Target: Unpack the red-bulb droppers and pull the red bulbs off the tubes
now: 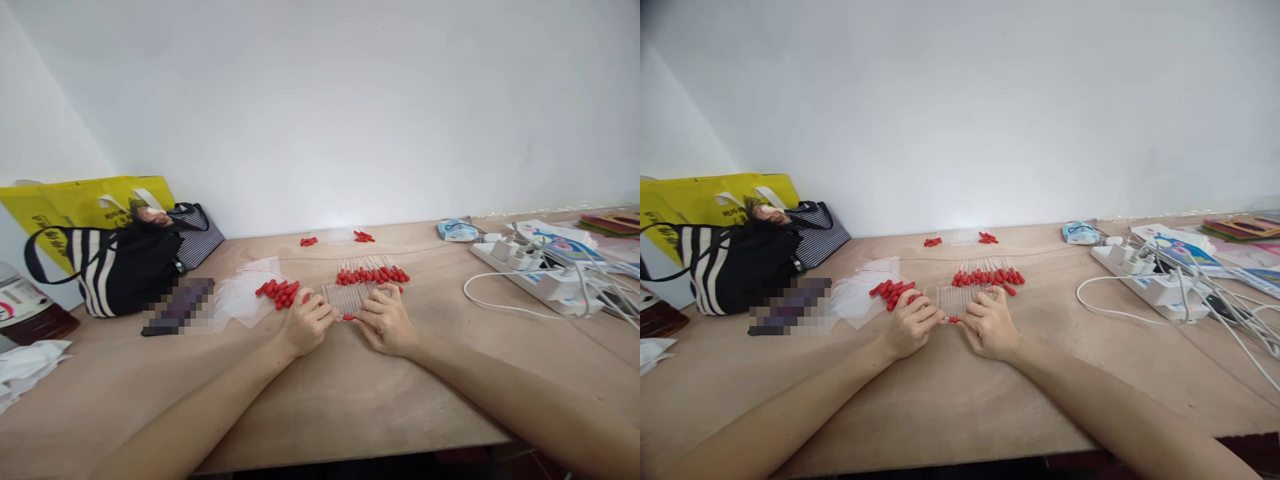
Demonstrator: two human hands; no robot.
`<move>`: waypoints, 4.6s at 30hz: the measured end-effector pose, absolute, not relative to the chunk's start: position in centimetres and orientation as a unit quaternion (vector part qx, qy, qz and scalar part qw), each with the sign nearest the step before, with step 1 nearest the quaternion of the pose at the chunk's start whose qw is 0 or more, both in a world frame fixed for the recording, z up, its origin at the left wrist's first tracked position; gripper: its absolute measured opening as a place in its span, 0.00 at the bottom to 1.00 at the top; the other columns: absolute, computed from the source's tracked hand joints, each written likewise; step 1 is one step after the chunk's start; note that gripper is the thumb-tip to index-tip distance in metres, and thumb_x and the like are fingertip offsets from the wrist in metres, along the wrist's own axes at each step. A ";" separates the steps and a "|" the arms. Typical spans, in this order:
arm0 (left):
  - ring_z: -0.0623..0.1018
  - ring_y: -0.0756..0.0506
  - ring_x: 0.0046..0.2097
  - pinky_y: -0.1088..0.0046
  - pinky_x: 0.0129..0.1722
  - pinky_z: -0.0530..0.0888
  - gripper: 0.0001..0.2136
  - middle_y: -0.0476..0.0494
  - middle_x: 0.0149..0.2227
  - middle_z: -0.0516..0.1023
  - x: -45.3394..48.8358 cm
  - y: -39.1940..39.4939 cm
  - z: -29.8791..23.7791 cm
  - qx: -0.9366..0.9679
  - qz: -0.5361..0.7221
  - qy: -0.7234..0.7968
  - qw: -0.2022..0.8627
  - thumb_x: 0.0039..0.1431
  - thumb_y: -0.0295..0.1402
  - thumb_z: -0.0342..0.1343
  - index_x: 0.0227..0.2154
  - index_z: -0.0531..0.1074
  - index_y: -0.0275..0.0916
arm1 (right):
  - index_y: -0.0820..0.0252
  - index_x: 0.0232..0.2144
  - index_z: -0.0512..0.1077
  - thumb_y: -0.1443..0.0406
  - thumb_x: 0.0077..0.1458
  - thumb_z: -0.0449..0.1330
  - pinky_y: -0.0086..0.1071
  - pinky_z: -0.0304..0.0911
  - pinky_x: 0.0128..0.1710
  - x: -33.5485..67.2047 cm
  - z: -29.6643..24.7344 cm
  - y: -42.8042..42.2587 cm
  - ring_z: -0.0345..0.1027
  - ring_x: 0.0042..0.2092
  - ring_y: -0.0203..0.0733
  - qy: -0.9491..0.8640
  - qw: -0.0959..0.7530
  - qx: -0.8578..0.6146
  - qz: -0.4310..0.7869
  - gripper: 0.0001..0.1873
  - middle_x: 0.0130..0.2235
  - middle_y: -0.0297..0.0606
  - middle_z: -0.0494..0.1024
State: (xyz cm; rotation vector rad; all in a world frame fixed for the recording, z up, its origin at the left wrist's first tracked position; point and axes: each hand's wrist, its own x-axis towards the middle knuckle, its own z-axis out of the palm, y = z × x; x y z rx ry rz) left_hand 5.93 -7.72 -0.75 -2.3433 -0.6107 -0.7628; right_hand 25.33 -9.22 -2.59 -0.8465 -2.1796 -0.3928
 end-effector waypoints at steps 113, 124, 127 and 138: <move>0.66 0.49 0.29 0.69 0.31 0.58 0.10 0.48 0.23 0.72 3.5 -7.9 -1.0 -0.875 -0.304 -0.298 0.231 0.57 0.30 0.46 0.25 0.70 0.38 | 0.58 0.23 0.71 0.64 0.53 0.52 0.38 0.43 0.41 26.5 -2.6 -8.9 0.56 0.29 0.35 -0.852 0.374 -0.358 -0.077 0.11 0.21 0.32 0.69; 0.73 0.50 0.32 0.75 0.31 0.68 0.08 0.46 0.31 0.75 4.4 -5.8 1.5 -0.765 -0.296 -0.551 -0.151 0.53 0.30 0.48 0.33 0.71 0.37 | 0.53 0.29 0.73 0.56 0.52 0.50 0.35 0.46 0.37 29.9 -1.9 -6.7 0.64 0.34 0.38 -0.718 0.409 -0.560 -0.053 0.14 0.29 0.34 0.73; 0.73 0.51 0.29 0.78 0.27 0.67 0.07 0.48 0.29 0.76 5.3 -4.0 2.5 -0.736 -0.201 -0.610 -0.213 0.48 0.29 0.51 0.30 0.72 0.37 | 0.53 0.26 0.73 0.54 0.51 0.50 0.36 0.46 0.37 30.8 -1.5 -6.4 0.65 0.32 0.41 -0.684 0.361 -0.634 -0.016 0.16 0.26 0.34 0.74; 0.68 0.51 0.18 0.77 0.19 0.63 0.03 0.49 0.13 0.70 7.4 -0.6 3.1 -0.709 -0.075 -0.675 -0.189 0.35 0.27 0.57 0.16 0.68 0.36 | 0.56 0.25 0.71 0.53 0.45 0.53 0.37 0.46 0.37 30.8 -2.2 -5.4 0.66 0.33 0.43 -0.654 0.303 -0.693 -0.019 0.15 0.25 0.34 0.75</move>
